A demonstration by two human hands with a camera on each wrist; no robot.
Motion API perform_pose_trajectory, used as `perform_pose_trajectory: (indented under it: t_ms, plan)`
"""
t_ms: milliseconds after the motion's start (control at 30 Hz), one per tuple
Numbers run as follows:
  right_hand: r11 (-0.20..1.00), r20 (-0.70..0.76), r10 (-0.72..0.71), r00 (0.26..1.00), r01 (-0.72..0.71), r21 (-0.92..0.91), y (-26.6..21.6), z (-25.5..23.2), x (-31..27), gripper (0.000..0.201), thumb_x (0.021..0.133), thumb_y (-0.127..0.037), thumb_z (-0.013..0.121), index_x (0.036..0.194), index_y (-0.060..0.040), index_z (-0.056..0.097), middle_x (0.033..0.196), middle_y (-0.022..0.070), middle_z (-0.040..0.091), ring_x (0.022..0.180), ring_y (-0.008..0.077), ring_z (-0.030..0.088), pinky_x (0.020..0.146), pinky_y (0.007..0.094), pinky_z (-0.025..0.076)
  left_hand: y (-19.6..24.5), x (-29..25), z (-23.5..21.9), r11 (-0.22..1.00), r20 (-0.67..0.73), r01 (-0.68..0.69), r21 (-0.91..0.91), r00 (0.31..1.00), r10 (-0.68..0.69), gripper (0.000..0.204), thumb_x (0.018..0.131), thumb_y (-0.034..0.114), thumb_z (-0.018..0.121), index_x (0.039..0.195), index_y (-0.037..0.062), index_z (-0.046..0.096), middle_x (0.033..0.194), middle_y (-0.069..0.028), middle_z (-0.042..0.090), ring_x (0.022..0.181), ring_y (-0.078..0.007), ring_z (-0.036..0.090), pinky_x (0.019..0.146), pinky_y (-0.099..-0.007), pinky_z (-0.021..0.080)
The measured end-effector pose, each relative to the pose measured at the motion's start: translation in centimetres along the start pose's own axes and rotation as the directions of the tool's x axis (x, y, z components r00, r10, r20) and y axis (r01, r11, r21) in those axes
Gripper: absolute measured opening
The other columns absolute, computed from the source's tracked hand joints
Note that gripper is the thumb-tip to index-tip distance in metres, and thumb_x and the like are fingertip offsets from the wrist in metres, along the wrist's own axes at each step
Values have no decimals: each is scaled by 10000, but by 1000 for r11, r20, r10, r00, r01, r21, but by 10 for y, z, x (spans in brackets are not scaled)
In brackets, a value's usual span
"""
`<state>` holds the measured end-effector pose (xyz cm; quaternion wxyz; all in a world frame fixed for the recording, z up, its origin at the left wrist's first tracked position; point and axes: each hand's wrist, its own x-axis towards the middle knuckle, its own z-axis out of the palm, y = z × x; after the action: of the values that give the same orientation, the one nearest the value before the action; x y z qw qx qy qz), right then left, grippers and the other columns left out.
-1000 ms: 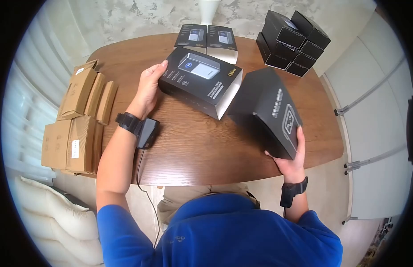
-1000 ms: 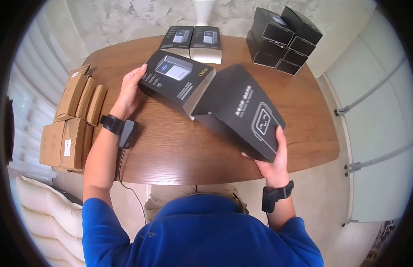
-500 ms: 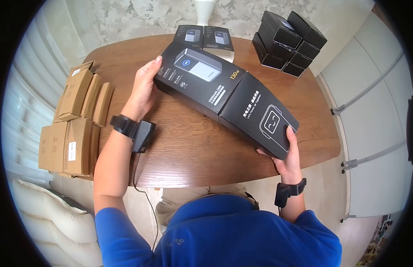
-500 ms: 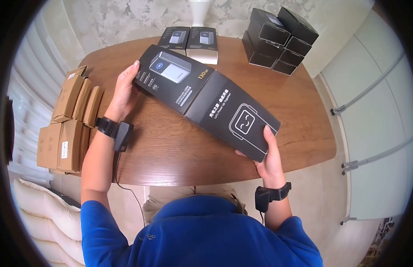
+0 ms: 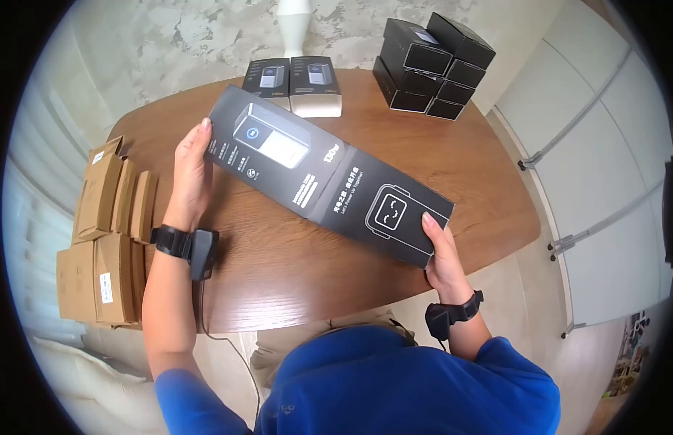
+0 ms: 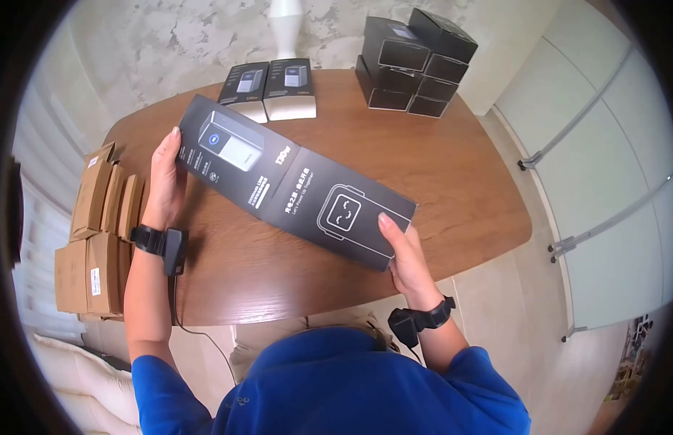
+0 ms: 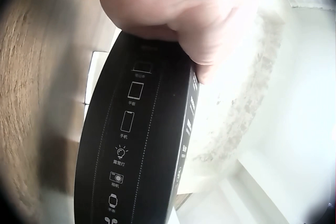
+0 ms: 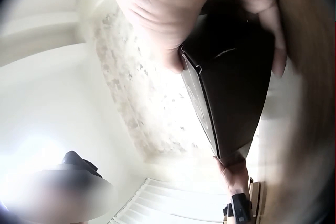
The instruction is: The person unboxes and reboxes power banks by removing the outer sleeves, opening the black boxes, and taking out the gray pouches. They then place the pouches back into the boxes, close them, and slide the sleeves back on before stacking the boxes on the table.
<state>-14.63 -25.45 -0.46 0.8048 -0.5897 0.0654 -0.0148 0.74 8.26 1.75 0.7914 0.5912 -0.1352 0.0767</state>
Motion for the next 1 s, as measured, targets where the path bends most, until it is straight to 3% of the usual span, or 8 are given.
perform_pose_trajectory:
  t_ms: [233,300,433,500,667,833,1000]
  plan:
    - [999,0,-1,1000,1,44,4,-7,-2,577,935,-376,564,1333,17,422,1275,113,531,1150,178,524,946,313,443,-3,-5,13,999,-9,38,26,999,-38,347,978,362,513,1101,60,630,993,20,649,918,-67,557,849,-256,417]
    - [999,-4,-7,1000,7,36,4,-8,-4,581,935,-379,564,1335,16,417,1280,115,527,1153,179,522,948,316,442,-1,-6,18,999,-46,42,4,998,-42,316,981,346,515,1003,56,638,961,17,635,918,-73,529,868,-259,389]
    - [998,-39,-28,999,30,56,5,-4,-5,567,935,-363,562,1331,17,418,1273,115,531,1157,184,520,965,319,428,-6,-11,24,999,-55,44,11,998,-44,296,987,337,506,951,69,628,923,26,624,885,-61,519,843,-248,388]
    - [996,-55,-61,997,64,54,6,-3,-6,562,934,-354,563,1330,17,418,1272,114,531,1159,185,519,968,319,425,-15,-11,23,997,-34,26,70,999,-23,329,994,346,486,1084,58,617,990,20,632,908,-67,541,850,-256,410]
    - [998,7,-62,998,62,-20,6,-5,-9,554,923,-307,588,1339,10,405,1285,109,520,1192,186,491,1001,329,396,-19,-8,14,998,9,21,59,1000,-21,326,1000,335,477,1072,47,610,973,18,631,869,-56,544,810,-227,417]
    - [999,56,-32,998,30,32,5,-10,-7,566,917,-311,600,1341,6,400,1295,104,511,1206,182,477,1013,329,382,-12,-14,28,998,-21,48,30,999,-47,305,1004,310,471,1079,45,602,950,19,626,856,-49,545,772,-218,426]
    - [1000,57,-28,998,27,5,15,-5,-1,623,924,-348,589,1374,4,341,1332,103,472,1242,179,436,1043,333,348,-15,-35,61,996,78,92,-20,993,-90,297,1001,255,470,1163,27,571,1033,-9,629,930,-74,565,843,-240,438]
